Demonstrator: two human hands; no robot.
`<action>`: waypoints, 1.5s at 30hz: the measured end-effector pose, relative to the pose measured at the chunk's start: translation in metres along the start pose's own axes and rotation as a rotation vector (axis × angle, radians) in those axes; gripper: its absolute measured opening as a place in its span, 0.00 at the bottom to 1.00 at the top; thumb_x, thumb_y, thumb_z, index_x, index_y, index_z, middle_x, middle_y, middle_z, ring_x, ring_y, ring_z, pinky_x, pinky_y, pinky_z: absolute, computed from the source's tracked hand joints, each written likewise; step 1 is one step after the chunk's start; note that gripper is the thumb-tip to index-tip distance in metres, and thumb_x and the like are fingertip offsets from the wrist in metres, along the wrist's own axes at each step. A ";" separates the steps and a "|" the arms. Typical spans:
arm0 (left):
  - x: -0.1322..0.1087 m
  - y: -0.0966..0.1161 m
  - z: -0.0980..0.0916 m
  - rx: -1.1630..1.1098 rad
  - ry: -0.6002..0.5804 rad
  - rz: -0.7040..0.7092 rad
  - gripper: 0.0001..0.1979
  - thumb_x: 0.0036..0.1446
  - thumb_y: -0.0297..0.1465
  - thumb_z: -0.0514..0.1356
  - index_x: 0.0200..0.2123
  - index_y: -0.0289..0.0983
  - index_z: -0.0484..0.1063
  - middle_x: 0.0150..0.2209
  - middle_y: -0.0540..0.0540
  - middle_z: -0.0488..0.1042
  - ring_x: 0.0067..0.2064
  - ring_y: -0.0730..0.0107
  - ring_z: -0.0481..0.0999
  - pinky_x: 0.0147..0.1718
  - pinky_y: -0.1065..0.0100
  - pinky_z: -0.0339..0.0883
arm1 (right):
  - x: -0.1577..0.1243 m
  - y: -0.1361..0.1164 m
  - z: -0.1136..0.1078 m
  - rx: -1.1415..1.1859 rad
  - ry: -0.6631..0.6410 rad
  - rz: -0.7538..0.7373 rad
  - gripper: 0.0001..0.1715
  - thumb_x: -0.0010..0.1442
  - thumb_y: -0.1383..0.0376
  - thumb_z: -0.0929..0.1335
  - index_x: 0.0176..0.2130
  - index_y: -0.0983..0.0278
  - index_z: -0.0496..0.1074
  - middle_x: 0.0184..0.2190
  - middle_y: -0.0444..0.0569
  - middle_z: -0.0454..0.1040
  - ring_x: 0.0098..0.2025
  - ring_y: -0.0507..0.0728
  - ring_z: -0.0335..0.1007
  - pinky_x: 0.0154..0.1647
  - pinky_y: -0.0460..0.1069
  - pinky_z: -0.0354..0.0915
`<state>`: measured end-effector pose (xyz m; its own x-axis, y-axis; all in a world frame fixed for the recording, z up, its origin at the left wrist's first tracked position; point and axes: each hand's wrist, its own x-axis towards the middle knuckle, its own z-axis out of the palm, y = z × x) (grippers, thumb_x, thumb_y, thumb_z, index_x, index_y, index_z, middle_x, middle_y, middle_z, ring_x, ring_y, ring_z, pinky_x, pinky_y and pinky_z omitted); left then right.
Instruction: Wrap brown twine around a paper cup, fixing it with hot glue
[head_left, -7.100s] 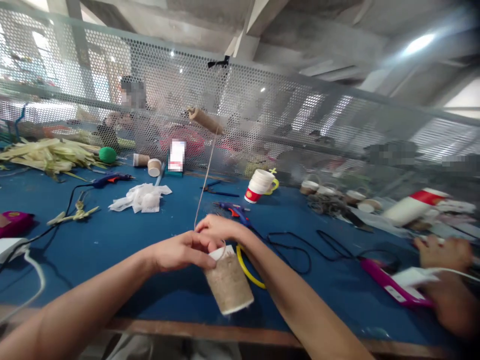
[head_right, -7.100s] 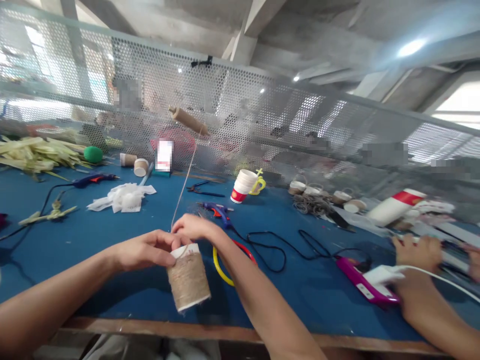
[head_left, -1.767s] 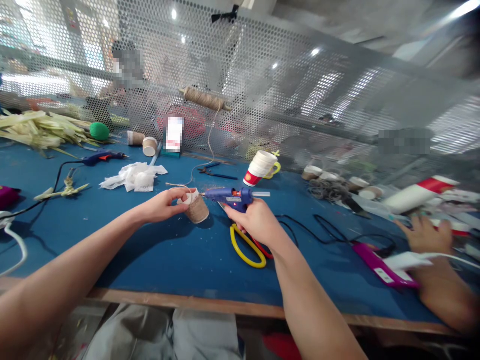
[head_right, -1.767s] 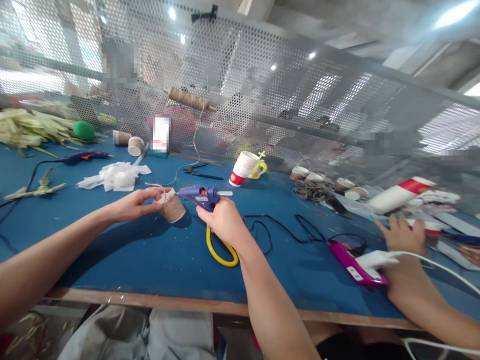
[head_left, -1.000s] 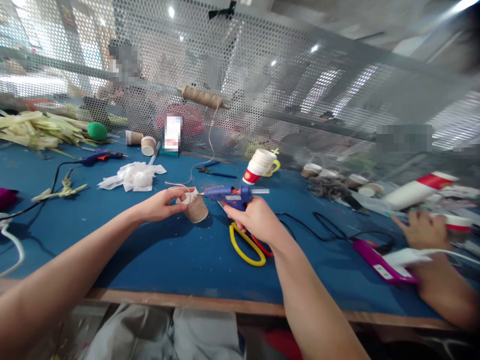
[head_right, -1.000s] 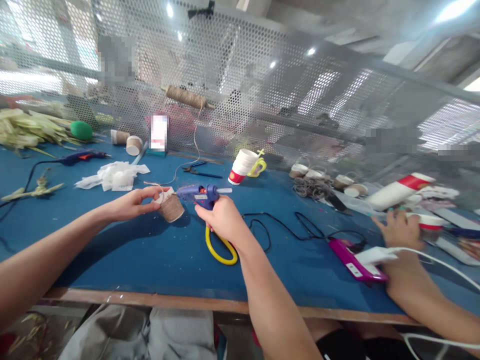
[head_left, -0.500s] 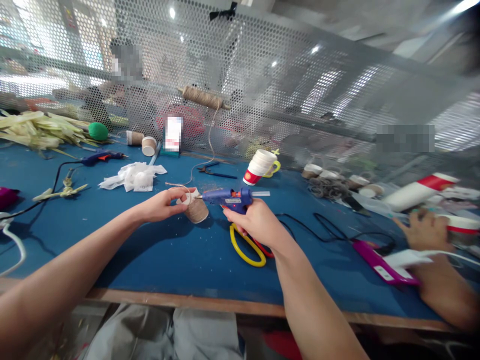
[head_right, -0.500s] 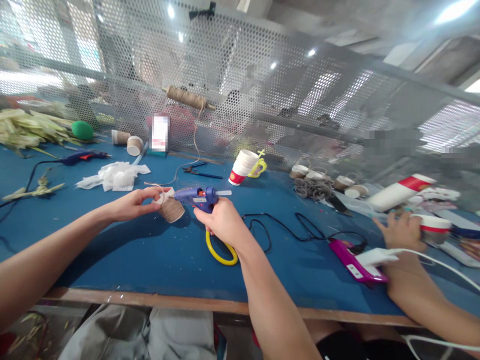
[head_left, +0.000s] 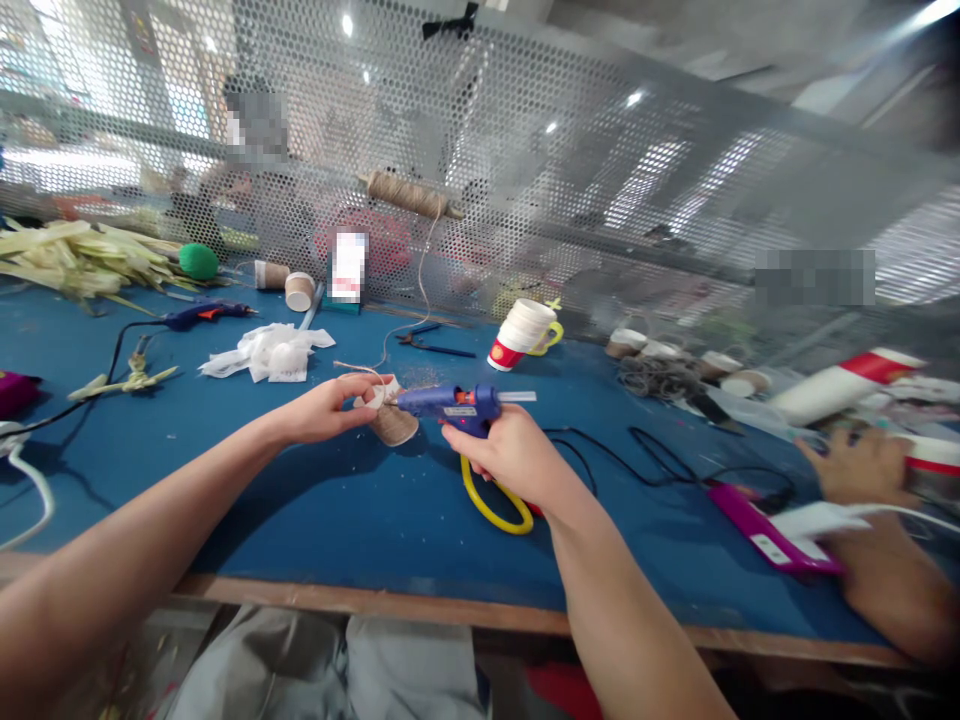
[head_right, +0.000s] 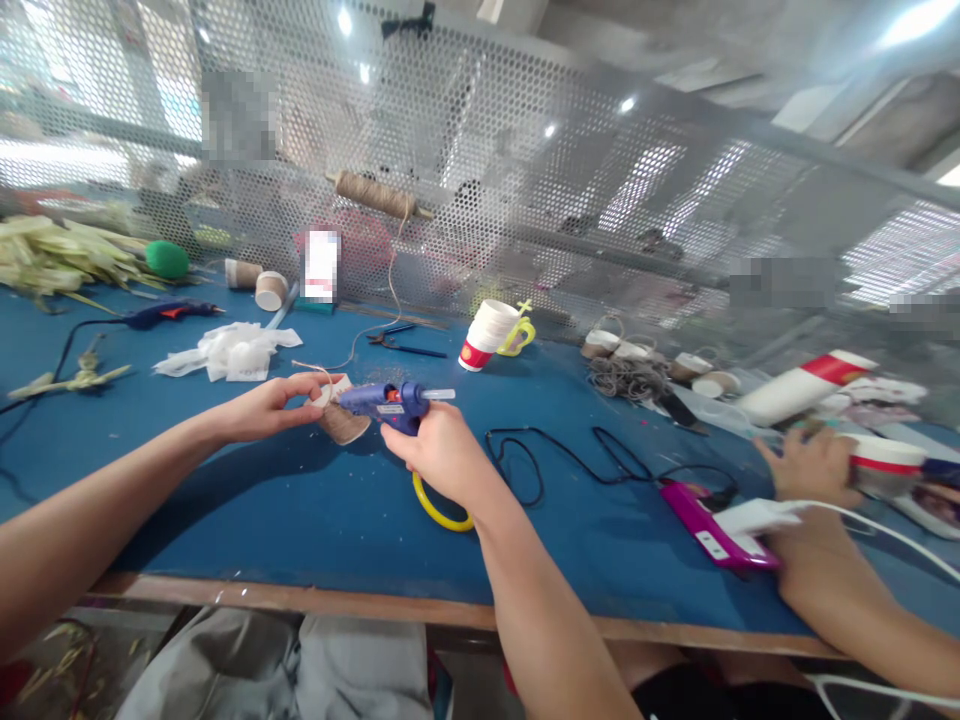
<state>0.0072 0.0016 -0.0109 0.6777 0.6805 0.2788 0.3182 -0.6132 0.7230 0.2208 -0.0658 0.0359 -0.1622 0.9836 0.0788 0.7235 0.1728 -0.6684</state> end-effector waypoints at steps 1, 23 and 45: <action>0.000 0.000 0.000 0.002 0.002 -0.006 0.07 0.52 0.33 0.51 0.25 0.36 0.60 0.54 0.40 0.61 0.56 0.63 0.58 0.52 0.65 0.52 | 0.000 0.000 0.000 -0.011 0.000 -0.011 0.13 0.48 0.62 0.63 0.17 0.64 0.59 0.09 0.40 0.61 0.13 0.48 0.57 0.17 0.44 0.58; 0.000 -0.001 0.000 -0.003 0.012 -0.006 0.06 0.52 0.32 0.51 0.26 0.35 0.60 0.54 0.40 0.61 0.54 0.64 0.60 0.50 0.65 0.54 | 0.014 0.015 -0.005 0.020 0.040 0.053 0.13 0.48 0.61 0.63 0.18 0.64 0.61 0.09 0.40 0.61 0.11 0.48 0.57 0.16 0.43 0.58; 0.000 0.000 0.001 0.011 0.007 0.009 0.08 0.53 0.33 0.50 0.26 0.35 0.60 0.53 0.39 0.62 0.55 0.64 0.59 0.51 0.66 0.54 | 0.010 0.012 -0.007 0.028 0.023 0.041 0.13 0.49 0.61 0.64 0.18 0.65 0.62 0.08 0.40 0.61 0.12 0.48 0.57 0.17 0.44 0.58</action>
<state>0.0075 0.0010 -0.0112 0.6758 0.6777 0.2899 0.3192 -0.6236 0.7136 0.2320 -0.0540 0.0338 -0.1167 0.9908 0.0680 0.7099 0.1311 -0.6920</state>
